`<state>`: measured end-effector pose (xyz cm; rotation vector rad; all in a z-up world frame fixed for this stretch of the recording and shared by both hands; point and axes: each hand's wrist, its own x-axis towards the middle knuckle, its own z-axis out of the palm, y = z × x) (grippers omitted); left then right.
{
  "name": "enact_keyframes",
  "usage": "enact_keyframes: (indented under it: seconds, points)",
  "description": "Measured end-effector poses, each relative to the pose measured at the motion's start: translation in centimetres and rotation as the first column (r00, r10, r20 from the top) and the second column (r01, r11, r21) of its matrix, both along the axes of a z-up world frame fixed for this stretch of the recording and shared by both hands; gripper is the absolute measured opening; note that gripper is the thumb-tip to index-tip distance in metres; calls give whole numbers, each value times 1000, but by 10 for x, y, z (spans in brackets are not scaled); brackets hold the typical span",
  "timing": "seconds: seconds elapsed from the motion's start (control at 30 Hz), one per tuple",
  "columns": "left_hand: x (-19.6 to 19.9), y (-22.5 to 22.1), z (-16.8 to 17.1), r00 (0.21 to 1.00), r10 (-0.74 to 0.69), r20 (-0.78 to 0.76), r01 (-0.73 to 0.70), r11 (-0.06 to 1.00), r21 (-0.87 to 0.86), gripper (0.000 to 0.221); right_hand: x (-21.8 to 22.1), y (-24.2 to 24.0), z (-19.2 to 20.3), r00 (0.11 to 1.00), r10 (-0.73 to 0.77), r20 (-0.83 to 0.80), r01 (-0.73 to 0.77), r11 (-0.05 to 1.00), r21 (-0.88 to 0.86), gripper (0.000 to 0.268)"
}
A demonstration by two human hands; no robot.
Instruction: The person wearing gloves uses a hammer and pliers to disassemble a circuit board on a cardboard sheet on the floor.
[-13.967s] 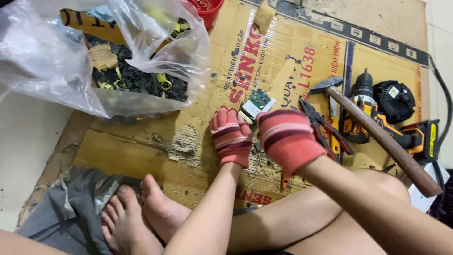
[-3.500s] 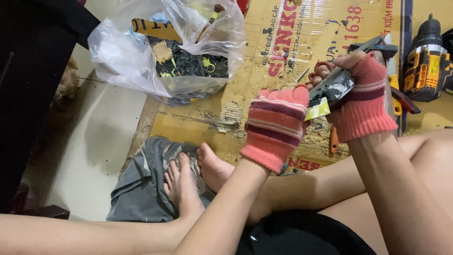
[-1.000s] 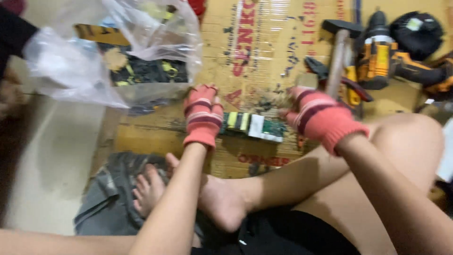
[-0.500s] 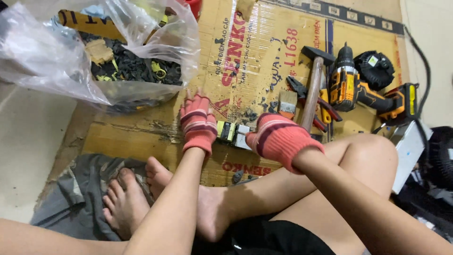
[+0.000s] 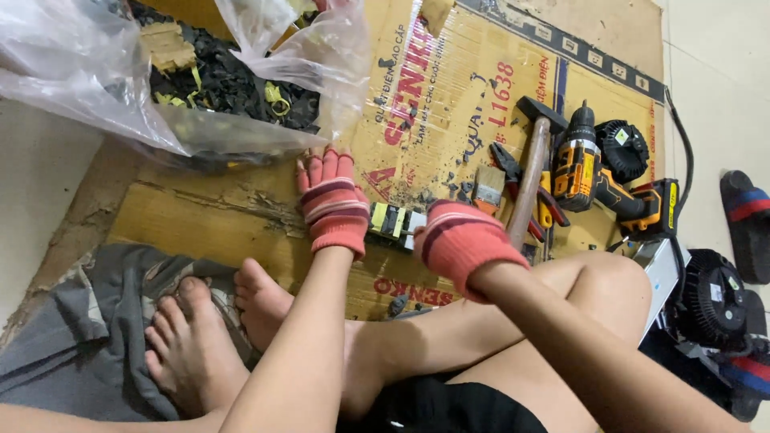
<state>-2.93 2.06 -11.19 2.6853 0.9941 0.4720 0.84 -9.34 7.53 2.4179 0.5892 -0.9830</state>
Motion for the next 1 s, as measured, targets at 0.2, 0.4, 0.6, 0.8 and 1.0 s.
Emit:
enact_keyframes:
  seconds: [0.2,0.4,0.6,0.8,1.0]
  points:
    - [0,-1,5,1000,-1,7,1,1000,-8,56,18,-6,10,956,-290,-47,294,936,193,33]
    - [-1,1,4,1000,-8,23,9,1000,-7,55,13,-40,5,914,-372,-159,404,824,397,47]
    - [-2,1,5,999,-23,34,22,999,35,51,2,-69,-34,831,-504,-236,521,558,646,39]
    - [0,3,-10,998,-44,50,43,999,31,57,16,-92,-72,799,-509,-321,551,404,730,36]
    - [-4,4,-14,994,-52,92,47,997,56,51,18,-99,-83,782,-506,-364,576,362,733,37]
